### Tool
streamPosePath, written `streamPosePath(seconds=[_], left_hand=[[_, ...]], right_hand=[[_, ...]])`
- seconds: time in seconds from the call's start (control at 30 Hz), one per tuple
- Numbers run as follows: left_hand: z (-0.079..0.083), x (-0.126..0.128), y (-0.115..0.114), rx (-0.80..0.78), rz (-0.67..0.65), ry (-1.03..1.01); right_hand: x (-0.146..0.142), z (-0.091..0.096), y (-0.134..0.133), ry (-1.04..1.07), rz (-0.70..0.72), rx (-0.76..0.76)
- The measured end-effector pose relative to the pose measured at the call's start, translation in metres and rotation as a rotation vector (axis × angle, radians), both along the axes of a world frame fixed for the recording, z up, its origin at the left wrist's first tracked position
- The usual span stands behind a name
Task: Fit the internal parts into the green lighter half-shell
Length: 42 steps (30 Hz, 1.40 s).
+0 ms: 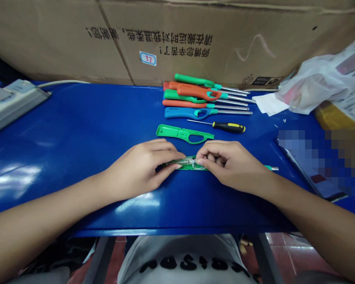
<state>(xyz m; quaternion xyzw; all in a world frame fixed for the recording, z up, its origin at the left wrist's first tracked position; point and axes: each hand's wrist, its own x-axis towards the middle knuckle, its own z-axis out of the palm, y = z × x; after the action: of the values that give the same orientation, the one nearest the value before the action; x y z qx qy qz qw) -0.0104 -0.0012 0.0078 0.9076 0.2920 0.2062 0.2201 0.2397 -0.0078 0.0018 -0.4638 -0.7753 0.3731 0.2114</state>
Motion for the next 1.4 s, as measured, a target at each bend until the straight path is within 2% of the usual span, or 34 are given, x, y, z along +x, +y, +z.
streamPosePath(seconds=[0.17, 0.6, 0.97, 1.2, 1.4], left_hand=[[0.0037, 0.0008, 0.0008, -0.014, 0.031, -0.04], [0.0008, 0.0009, -0.0009, -0.039, 0.029, -0.053], [-0.0004, 0.0005, 0.0007, 0.028, -0.008, -0.049], [0.0014, -0.0009, -0.0001, 0.187, -0.011, -0.018], [0.0, 0.0002, -0.0017, 0.168, -0.023, -0.034]], right_hand=[[0.0017, 0.0032, 0.0, -0.017, 0.004, -0.045], [0.0014, 0.0038, -0.0001, 0.045, 0.042, -0.016], [0.0023, 0.0045, -0.0006, 0.037, 0.051, 0.01], [0.0024, 0.007, 0.0005, 0.018, -0.042, 0.001], [0.0021, 0.0076, 0.0027, 0.025, -0.04, -0.065]])
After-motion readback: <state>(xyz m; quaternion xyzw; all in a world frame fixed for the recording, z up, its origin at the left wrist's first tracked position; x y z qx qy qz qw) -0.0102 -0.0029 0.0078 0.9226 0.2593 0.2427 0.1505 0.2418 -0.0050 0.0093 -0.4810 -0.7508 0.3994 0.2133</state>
